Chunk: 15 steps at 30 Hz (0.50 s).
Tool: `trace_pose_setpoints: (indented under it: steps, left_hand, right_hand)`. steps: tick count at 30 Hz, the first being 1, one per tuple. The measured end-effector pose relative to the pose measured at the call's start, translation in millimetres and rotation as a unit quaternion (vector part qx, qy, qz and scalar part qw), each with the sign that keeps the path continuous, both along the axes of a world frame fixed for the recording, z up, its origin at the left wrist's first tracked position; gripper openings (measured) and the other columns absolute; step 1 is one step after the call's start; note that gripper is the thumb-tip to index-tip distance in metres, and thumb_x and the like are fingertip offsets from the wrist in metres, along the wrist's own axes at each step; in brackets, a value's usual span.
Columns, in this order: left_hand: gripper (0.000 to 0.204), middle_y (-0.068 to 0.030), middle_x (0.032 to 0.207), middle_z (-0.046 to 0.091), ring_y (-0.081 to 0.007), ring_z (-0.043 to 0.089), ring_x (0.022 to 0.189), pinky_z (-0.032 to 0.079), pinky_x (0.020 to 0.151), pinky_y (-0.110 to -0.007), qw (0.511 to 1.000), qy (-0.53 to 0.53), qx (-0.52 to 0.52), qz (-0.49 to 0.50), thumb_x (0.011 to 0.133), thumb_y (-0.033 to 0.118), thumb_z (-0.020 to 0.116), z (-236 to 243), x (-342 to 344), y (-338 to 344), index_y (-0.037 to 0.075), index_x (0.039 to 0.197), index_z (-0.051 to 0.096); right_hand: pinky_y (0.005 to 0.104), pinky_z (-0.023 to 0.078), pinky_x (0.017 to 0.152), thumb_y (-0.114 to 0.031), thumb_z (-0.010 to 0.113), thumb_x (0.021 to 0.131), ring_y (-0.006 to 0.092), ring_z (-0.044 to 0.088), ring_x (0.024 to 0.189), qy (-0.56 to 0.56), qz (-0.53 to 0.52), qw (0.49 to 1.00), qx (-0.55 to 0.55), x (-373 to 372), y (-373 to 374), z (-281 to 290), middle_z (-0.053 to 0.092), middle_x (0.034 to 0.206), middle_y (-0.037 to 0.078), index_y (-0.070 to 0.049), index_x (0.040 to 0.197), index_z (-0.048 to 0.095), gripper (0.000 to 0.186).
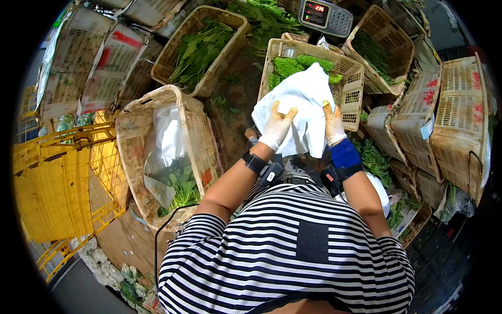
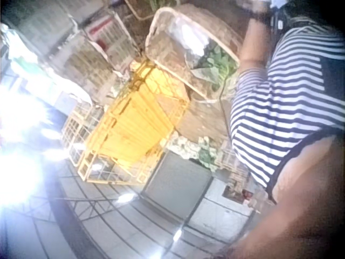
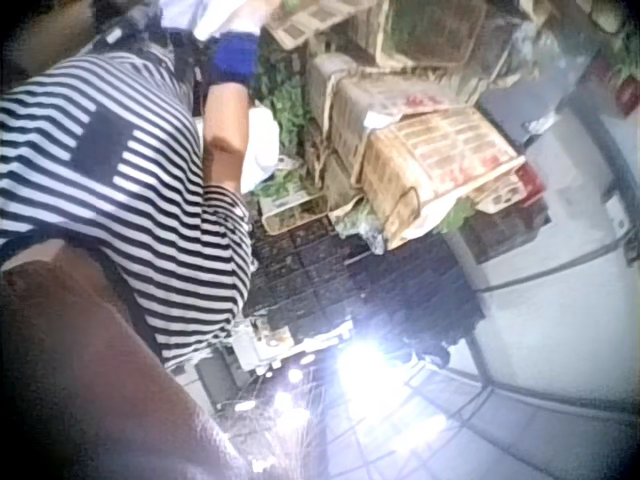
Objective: The person wraps individual bitter melons in white paper and places them into a plastic bag inside a basket.
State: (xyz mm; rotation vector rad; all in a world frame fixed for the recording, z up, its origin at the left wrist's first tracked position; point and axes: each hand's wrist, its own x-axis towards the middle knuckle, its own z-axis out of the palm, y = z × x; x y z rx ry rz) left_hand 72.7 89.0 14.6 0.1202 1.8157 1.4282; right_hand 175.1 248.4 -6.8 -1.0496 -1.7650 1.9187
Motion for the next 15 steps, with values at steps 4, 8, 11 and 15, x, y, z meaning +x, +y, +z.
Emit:
trace_pose_setpoints:
  steps: [4, 8, 11, 15]
  left_hand:
    - [0.094, -0.0145, 0.134, 0.04, -0.0282, 0.041, 0.12, 0.029, 0.096, -0.053, 0.903, -0.415, 0.027, -0.112, 0.073, 0.077, 0.038, -16, 7, 25, 0.008, 0.136, 0.031]
    - [0.073, -0.0123, 0.126, 0.047, -0.0281, 0.046, 0.116, 0.039, 0.096, -0.045, 0.803, -0.518, 0.286, 0.069, 0.077, 0.059, 0.057, -32, 11, 32, 0.012, 0.13, 0.037]
    - [0.068, -0.0093, 0.116, 0.054, -0.0257, 0.052, 0.108, 0.042, 0.095, -0.044, 0.772, -0.528, 0.345, 0.076, 0.075, 0.055, 0.063, -37, 12, 25, 0.011, 0.123, 0.044]
    - [0.078, -0.0104, 0.124, 0.05, -0.0269, 0.048, 0.114, 0.037, 0.099, -0.045, 0.776, -0.496, 0.38, 0.093, 0.07, 0.057, 0.065, -38, 15, 19, 0.009, 0.127, 0.04]
  right_hand:
    - [0.0296, 0.048, 0.069, -0.045, 0.06, 0.082, 0.0161, 0.057, 0.079, -0.035, 0.0, 0.999, 0.004, -11, -20, 6, 0.061, 0.09, 0.01, -0.002, 0.114, 0.044, 0.056]
    - [0.0313, 0.047, 0.075, -0.049, 0.064, 0.077, 0.0214, 0.058, 0.09, -0.063, 0.002, 0.987, 0.148, -19, -48, 15, 0.058, 0.104, 0.017, 0.0, 0.117, 0.041, 0.068]
    - [0.0312, 0.047, 0.075, -0.052, 0.062, 0.078, 0.0211, 0.057, 0.088, -0.157, 0.038, 0.98, 0.115, -18, -53, 31, 0.058, 0.102, 0.017, 0.0, 0.117, 0.041, 0.068]
    - [0.0299, 0.047, 0.074, -0.05, 0.059, 0.081, 0.0191, 0.057, 0.086, -0.099, 0.05, 0.993, 0.036, -12, -54, 16, 0.059, 0.099, 0.014, -0.001, 0.115, 0.042, 0.062]
